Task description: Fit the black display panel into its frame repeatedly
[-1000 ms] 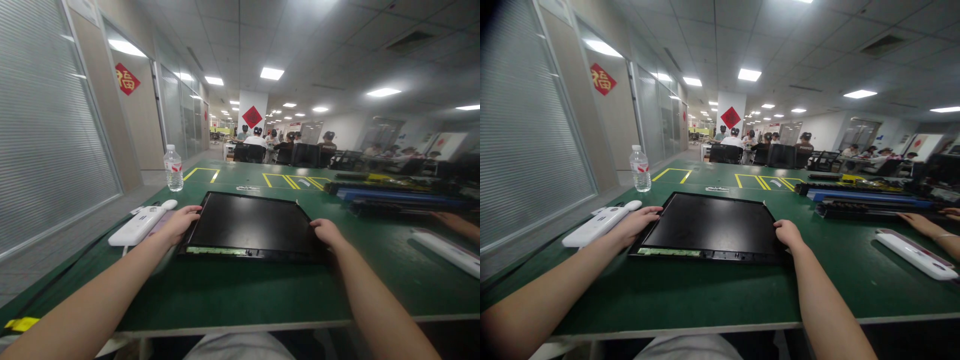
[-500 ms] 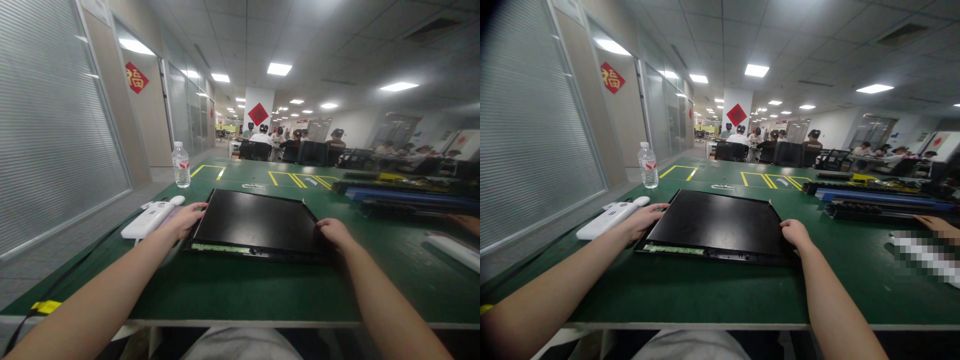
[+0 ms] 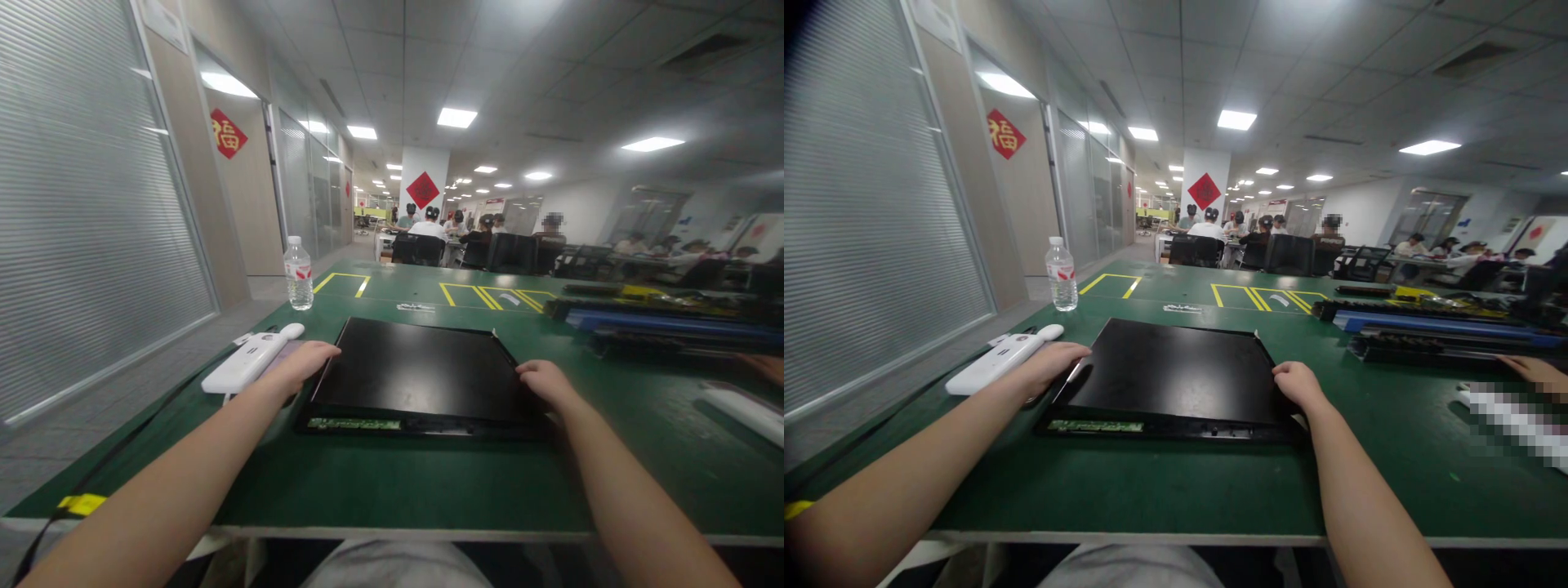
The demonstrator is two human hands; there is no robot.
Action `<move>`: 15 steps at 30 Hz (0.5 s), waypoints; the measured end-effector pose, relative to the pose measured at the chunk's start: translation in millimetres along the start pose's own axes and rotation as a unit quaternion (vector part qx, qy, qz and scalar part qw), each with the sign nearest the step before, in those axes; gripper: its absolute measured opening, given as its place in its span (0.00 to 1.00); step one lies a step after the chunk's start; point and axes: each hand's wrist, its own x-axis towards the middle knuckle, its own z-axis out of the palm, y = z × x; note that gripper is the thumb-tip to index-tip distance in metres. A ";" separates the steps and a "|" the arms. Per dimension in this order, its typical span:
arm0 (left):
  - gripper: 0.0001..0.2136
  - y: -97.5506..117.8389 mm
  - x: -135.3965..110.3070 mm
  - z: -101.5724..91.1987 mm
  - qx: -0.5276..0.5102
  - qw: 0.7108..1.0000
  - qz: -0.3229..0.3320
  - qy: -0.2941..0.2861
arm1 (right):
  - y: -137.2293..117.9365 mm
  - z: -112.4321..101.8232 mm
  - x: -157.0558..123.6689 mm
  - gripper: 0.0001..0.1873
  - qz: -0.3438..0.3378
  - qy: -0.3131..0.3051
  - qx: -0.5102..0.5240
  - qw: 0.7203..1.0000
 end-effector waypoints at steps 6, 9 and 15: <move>0.13 -5.2 -1.0 4.2 0.078 0.996 0.042 -0.027 | -3.0 1.2 -3.3 0.14 -0.017 0.018 -0.027 0.999; 0.18 -3.1 -4.0 5.9 0.060 0.996 0.070 -0.007 | -5.2 -0.1 -5.6 0.15 -0.011 0.011 -0.027 1.000; 0.23 5.9 -9.5 4.4 -0.049 0.998 0.040 -0.026 | -1.7 2.9 -2.1 0.17 -0.008 0.006 -0.014 1.000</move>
